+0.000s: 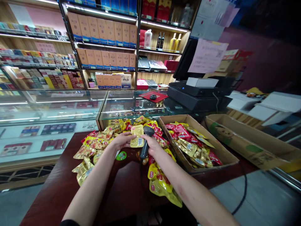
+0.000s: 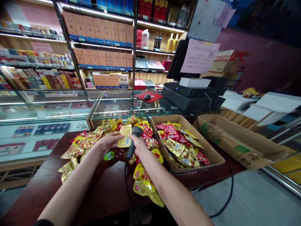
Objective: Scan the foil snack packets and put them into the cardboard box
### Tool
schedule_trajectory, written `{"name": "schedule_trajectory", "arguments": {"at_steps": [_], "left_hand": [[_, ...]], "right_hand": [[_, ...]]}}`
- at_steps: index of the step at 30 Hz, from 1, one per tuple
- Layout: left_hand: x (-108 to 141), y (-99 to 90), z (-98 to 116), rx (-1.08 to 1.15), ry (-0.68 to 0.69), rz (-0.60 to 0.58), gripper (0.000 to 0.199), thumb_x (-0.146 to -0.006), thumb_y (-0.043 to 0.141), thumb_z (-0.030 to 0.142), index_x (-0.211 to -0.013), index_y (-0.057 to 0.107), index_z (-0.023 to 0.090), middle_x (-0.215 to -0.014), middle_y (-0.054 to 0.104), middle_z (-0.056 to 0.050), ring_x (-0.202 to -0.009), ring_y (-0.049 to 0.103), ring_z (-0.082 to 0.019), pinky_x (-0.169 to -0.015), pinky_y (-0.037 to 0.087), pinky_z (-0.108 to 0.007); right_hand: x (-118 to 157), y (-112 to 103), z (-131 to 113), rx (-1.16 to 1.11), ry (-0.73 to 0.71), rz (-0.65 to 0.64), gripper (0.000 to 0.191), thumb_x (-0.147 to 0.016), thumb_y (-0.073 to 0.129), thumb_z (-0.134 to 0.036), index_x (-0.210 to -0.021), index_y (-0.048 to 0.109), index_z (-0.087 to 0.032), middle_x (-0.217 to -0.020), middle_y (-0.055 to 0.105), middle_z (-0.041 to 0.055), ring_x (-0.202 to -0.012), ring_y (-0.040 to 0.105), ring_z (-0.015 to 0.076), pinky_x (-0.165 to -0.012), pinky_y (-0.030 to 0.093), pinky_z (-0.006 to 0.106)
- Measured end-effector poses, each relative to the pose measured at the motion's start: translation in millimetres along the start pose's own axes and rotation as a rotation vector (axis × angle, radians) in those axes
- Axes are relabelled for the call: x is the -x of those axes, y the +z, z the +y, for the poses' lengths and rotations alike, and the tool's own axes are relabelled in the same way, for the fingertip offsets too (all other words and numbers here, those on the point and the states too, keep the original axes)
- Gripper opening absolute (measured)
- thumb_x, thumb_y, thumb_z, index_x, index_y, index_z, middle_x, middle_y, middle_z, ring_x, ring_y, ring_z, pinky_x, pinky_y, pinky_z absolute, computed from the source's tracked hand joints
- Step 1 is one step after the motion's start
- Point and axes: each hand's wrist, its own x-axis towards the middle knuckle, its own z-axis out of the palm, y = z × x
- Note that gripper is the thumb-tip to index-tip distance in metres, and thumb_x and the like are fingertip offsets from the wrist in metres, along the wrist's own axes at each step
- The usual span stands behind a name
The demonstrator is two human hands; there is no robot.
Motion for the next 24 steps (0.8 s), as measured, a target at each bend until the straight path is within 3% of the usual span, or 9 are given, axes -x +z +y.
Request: {"name": "schedule_trajectory", "arguments": {"at_steps": [6,12,17,20,24], "left_hand": [[-3.0,-9.6,6.2,-0.017,0.079,0.097,0.049,-0.052,0.085,0.031,-0.094,0.066,0.014,-0.088,0.071,-0.009,-0.072,0.068,-0.019,-0.067,0.057,-0.031],[-4.6,-17.9,12.0,-0.065,0.201,0.249,0.046,-0.051,0.084,0.033,-0.089,0.067,0.015,-0.086,0.07,-0.006,-0.065,0.065,-0.013,-0.053,0.05,-0.02],[-6.6,-19.4,13.2,-0.057,0.208,0.337,0.046,-0.049,0.084,0.034,-0.087,0.067,0.015,-0.085,0.07,-0.005,-0.062,0.062,-0.01,-0.047,0.044,-0.015],[-6.6,-21.5,15.8,-0.061,0.243,0.345,0.047,-0.05,0.083,0.035,-0.09,0.067,0.016,-0.086,0.07,-0.005,-0.062,0.062,-0.01,-0.045,0.042,-0.014],[-3.2,-22.2,22.0,-0.071,0.27,0.309,0.048,-0.053,0.082,0.038,-0.094,0.067,0.016,-0.088,0.07,-0.006,-0.067,0.064,-0.014,-0.049,0.047,-0.017]], "right_hand": [[26.3,2.1,-11.6,0.123,-0.115,0.003,0.018,-0.057,0.069,-0.007,-0.073,0.065,-0.014,-0.069,0.07,0.003,-0.067,0.068,0.0169,-0.067,0.056,0.028],[75.1,7.4,-23.8,0.167,-0.124,-0.164,0.021,-0.057,0.074,-0.021,-0.075,0.064,-0.015,-0.083,0.07,0.0048,-0.076,0.067,0.017,-0.065,0.055,0.026],[92.4,7.9,-4.6,0.344,-0.05,-0.266,0.026,-0.066,0.068,-0.038,-0.069,0.058,-0.015,-0.052,0.059,-0.0007,-0.04,0.054,0.0114,-0.037,0.043,0.022],[89.4,6.5,11.7,0.494,-0.041,-0.236,0.025,-0.069,0.063,-0.039,-0.061,0.053,-0.016,-0.038,0.048,-0.0049,-0.031,0.043,0.0084,-0.034,0.037,0.02],[85.0,6.7,23.7,0.549,-0.066,-0.183,0.022,-0.069,0.061,-0.034,-0.057,0.05,-0.018,-0.037,0.047,-0.0057,-0.03,0.04,0.0077,-0.033,0.036,0.02]]}}
